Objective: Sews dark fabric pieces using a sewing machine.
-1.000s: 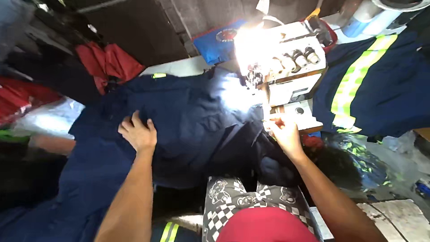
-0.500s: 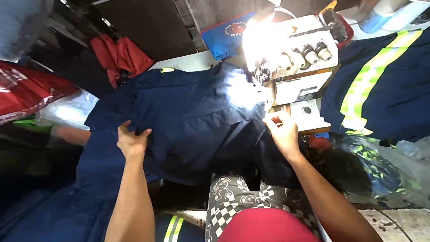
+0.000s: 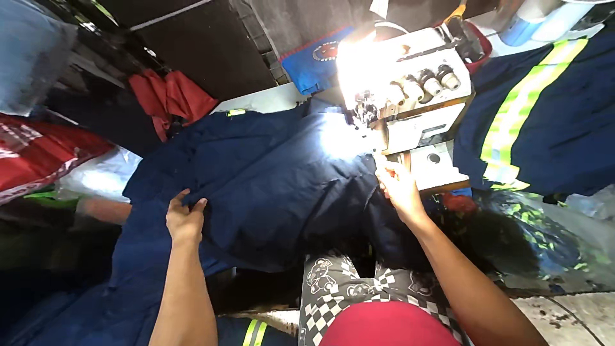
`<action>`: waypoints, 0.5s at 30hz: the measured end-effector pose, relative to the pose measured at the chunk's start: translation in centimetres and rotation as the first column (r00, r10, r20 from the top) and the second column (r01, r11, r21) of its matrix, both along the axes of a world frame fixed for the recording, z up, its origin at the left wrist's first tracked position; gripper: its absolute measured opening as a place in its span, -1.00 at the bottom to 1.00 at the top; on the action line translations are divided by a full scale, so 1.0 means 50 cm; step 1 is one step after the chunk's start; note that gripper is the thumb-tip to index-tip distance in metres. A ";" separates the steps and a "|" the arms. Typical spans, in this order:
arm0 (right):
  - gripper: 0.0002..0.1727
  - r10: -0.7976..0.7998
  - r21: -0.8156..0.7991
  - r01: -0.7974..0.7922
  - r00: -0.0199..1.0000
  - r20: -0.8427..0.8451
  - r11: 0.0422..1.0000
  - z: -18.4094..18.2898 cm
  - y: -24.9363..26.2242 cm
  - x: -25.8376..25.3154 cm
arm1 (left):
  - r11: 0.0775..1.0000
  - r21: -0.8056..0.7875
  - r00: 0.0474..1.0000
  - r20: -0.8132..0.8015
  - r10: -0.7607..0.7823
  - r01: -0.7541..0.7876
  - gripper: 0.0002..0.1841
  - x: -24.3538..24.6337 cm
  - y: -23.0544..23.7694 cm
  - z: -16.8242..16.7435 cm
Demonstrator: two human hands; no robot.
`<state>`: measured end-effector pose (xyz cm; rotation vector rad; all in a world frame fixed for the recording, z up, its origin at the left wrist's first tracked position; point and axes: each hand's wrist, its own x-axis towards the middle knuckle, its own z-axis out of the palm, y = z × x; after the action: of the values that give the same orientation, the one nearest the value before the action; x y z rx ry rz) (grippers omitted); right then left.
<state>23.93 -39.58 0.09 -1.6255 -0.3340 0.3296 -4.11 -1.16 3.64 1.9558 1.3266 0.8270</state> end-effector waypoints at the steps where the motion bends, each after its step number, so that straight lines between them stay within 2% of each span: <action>1: -0.75 0.088 -0.041 -0.087 0.996 0.018 0.995 0.001 -0.009 0.001 | 1.000 0.002 1.000 0.011 -0.008 0.008 -0.35 -0.002 0.000 -0.001; 2: -0.76 0.160 -0.078 -0.157 0.986 0.041 0.985 0.000 -0.016 0.003 | 1.000 0.001 1.000 0.026 -0.016 0.016 -0.34 -0.005 0.000 -0.001; 4: -0.77 0.197 -0.116 -0.188 0.978 0.073 0.975 0.002 -0.026 0.002 | 0.999 0.000 0.998 0.061 -0.034 0.034 -0.34 -0.007 -0.005 0.006; 10: -0.85 0.133 -0.055 -0.134 0.991 -0.027 0.989 0.009 -0.054 -0.008 | 0.997 0.023 0.985 0.156 -0.077 0.074 -0.39 -0.031 -0.009 0.035; 15: -0.88 0.070 -0.056 -0.071 0.997 -0.018 0.996 0.024 -0.049 -0.011 | 0.988 0.066 0.959 0.241 -0.148 0.136 -0.37 -0.052 -0.005 0.068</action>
<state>23.40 -42.05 1.29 -1.6681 -0.3732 0.4092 -6.73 -1.43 7.06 1.8899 1.0179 1.0019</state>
